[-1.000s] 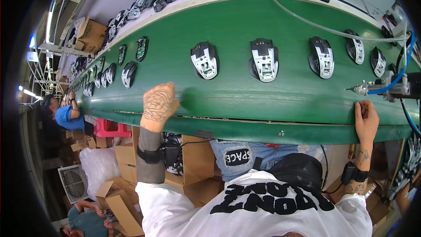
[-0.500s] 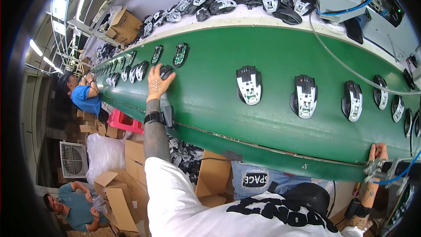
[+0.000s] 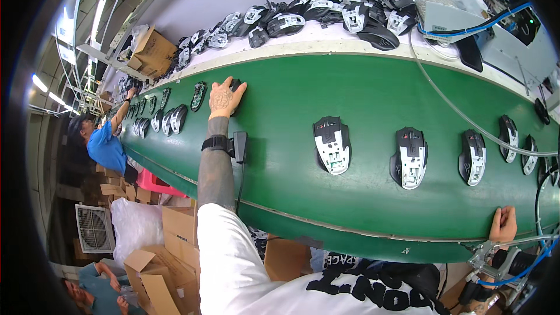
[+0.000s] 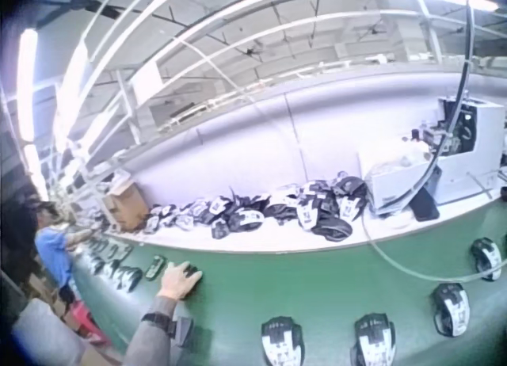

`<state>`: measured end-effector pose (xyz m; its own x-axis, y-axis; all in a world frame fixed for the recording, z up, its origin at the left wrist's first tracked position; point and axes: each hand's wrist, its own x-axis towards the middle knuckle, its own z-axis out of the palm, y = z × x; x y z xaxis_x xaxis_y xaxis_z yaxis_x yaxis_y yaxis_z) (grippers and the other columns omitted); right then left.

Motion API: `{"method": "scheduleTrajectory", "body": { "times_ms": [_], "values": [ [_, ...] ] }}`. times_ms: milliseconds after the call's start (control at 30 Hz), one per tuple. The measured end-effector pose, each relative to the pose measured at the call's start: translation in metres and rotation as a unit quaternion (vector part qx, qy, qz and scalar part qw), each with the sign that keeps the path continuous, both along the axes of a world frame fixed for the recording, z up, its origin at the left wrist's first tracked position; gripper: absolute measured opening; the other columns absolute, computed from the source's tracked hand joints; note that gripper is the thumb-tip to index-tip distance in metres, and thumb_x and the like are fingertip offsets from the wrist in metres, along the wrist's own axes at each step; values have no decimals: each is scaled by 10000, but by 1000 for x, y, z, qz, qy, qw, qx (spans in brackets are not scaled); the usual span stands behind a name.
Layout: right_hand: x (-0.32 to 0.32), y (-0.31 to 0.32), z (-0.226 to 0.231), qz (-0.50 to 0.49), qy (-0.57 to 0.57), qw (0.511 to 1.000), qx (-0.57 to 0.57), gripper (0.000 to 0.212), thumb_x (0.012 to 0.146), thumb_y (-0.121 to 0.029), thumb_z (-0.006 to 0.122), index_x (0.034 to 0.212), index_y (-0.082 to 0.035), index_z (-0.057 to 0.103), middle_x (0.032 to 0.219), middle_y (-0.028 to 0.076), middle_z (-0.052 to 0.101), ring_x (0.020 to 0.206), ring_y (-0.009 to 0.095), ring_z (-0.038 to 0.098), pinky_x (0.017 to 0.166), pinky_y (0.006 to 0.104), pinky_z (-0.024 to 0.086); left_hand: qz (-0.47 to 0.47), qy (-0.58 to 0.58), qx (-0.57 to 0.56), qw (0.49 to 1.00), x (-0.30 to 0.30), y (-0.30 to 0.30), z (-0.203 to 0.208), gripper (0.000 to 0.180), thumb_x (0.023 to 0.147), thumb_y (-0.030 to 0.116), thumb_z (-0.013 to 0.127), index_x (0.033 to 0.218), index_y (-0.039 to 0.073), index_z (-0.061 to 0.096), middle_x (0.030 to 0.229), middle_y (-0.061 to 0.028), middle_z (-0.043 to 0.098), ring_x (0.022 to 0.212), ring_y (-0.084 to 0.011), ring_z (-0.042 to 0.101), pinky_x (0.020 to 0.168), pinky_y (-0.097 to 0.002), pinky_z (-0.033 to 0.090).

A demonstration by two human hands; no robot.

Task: Using a pneumatic screwdriver to fasten components of computer mice on an assembly line.

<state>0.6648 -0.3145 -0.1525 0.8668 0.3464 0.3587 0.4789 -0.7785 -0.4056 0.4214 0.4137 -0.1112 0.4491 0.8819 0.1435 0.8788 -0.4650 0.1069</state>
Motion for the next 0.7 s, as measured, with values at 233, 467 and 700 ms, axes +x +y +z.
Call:
{"method": "scheduleTrajectory", "body": {
  "times_ms": [233,467,700],
  "values": [
    [17,-39,-39,-73,103,991,52,161,868,-130,614,793,-34,510,593,3,443,517,84,389,487,254,339,-89,-20,76,993,-6,12,-28,528,809,522,587,1255,242,554,1227,-281,496,1118,-423,508,950,-450,431],
    [-23,-7,9,-45,-37,985,163,116,877,-80,595,817,4,541,625,8,499,558,65,446,521,236,373,-130,50,2,990,2,-67,-8,550,812,469,577,1279,181,535,1113,-300,547,1066,-418,529,940,-430,440],
    [-63,-14,85,168,-146,870,440,102,871,5,503,972,-3,490,787,74,497,650,126,416,557,243,350,-324,-120,-157,925,46,-253,24,525,776,416,662,1214,135,585,1120,-231,566,1053,-348,559,916,-407,457]
  ]
}}
